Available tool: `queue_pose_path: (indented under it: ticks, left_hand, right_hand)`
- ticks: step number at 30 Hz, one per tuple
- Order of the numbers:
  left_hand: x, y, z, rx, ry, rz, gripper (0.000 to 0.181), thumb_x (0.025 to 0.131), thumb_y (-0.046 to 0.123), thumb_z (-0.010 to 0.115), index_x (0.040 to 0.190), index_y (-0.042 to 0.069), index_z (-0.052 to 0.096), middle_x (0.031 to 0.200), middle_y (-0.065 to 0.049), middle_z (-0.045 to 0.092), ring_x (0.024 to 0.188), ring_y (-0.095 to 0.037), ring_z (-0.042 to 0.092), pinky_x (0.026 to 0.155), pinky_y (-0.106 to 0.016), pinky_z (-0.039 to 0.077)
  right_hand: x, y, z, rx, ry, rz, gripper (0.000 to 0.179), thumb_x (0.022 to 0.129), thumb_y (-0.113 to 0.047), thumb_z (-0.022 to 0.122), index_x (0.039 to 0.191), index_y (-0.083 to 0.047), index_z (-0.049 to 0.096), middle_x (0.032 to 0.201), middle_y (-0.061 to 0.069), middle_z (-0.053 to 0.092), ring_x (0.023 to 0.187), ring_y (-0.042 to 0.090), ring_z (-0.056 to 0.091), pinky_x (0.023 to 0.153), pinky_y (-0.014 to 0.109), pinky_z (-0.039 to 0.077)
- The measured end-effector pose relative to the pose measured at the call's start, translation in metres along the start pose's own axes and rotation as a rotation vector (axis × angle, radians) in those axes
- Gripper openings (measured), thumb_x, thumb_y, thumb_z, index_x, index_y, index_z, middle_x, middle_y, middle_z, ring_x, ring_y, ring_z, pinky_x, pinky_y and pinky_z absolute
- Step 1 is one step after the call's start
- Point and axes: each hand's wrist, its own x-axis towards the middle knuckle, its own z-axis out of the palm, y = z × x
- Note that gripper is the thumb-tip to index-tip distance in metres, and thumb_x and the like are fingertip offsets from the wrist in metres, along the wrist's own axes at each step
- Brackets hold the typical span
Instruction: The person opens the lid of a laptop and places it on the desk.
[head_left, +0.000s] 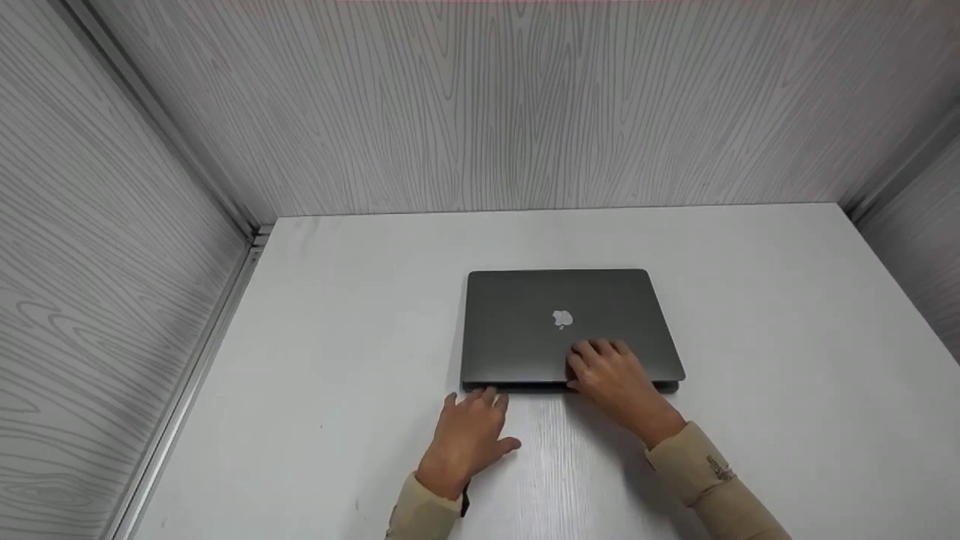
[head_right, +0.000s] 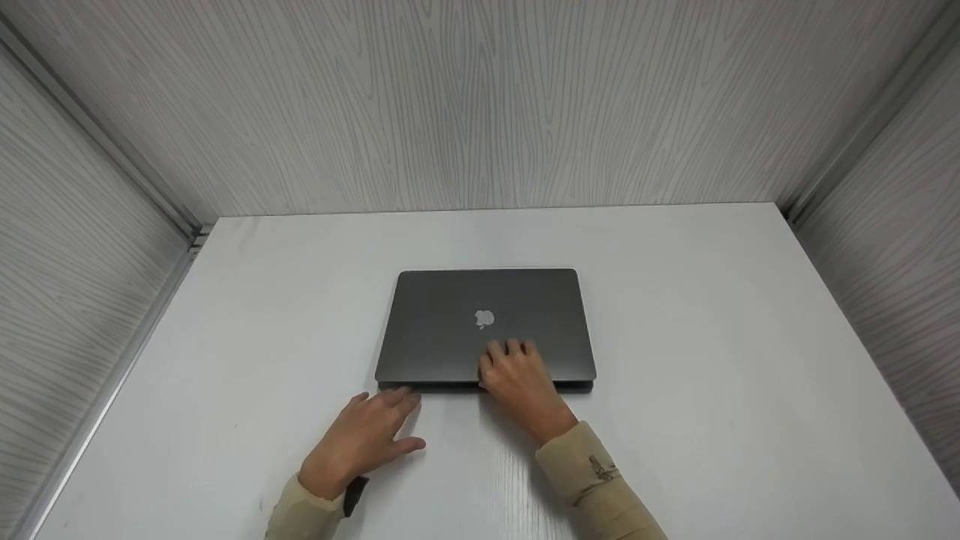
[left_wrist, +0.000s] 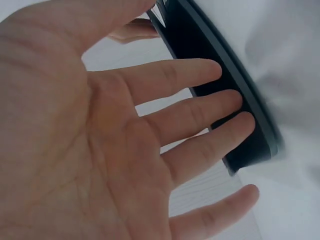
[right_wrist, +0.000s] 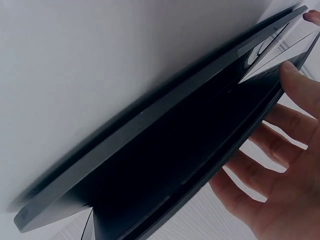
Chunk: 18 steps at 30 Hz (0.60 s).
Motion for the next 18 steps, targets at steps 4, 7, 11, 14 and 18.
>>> queue_pose_path:
  ticks: [4, 7, 11, 14, 18]
  left_hand:
    - [0.001, 0.000, 0.003, -0.020, 0.016, 0.007, 0.055, 0.084, 0.046, 0.081, 0.120, 0.005, 0.073, 0.117, -0.011, 0.068, 0.107, -0.027, 0.067, 0.084, -0.049, 0.056]
    - [0.001, 0.001, 0.006, 0.003, 0.042, 0.006, 0.055, 0.083, 0.045, 0.083, 0.118, 0.005, 0.073, 0.110, -0.010, 0.066, 0.100, -0.025, 0.067, 0.075, -0.045, 0.056]
    - [0.002, 0.005, 0.009, 0.056, 0.038, 0.001, 0.060, 0.083, 0.048, 0.082, 0.123, 0.005, 0.072, 0.116, -0.011, 0.062, 0.104, -0.025, 0.063, 0.072, -0.044, 0.057]
    - [0.003, 0.008, 0.012, 0.074, 0.018, -0.017, 0.065, 0.083, 0.050, 0.081, 0.126, 0.004, 0.070, 0.124, -0.011, 0.060, 0.111, -0.025, 0.059, 0.074, -0.044, 0.057]
    - [0.004, 0.010, 0.015, 0.071, 0.006, -0.035, 0.069, 0.082, 0.050, 0.082, 0.128, 0.000, 0.068, 0.127, -0.012, 0.058, 0.113, -0.026, 0.056, 0.076, -0.046, 0.056]
  right_hand:
    - [0.000, -0.001, 0.002, -0.007, -0.004, -0.014, 0.035, 0.081, -0.025, 0.087, 0.100, -0.001, 0.069, 0.103, 0.014, 0.064, 0.089, 0.033, 0.065, 0.073, 0.045, 0.056]
    - [-0.001, 0.000, 0.002, -0.042, 0.008, -0.045, 0.034, 0.083, -0.025, 0.085, 0.101, -0.001, 0.070, 0.102, 0.014, 0.063, 0.089, 0.033, 0.065, 0.072, 0.044, 0.056]
    - [-0.004, 0.003, 0.004, -0.078, 0.069, -0.094, 0.033, 0.082, -0.023, 0.085, 0.102, 0.000, 0.071, 0.099, 0.014, 0.063, 0.087, 0.032, 0.062, 0.068, 0.042, 0.054]
    - [-0.007, 0.005, 0.005, -0.070, 0.117, -0.130, 0.027, 0.083, -0.016, 0.083, 0.100, 0.001, 0.071, 0.097, 0.014, 0.062, 0.084, 0.031, 0.060, 0.066, 0.041, 0.053]
    - [-0.009, 0.006, 0.006, -0.040, 0.144, -0.173, 0.010, 0.096, -0.002, 0.061, 0.097, 0.002, 0.070, 0.095, 0.015, 0.061, 0.082, 0.030, 0.059, 0.065, 0.041, 0.053]
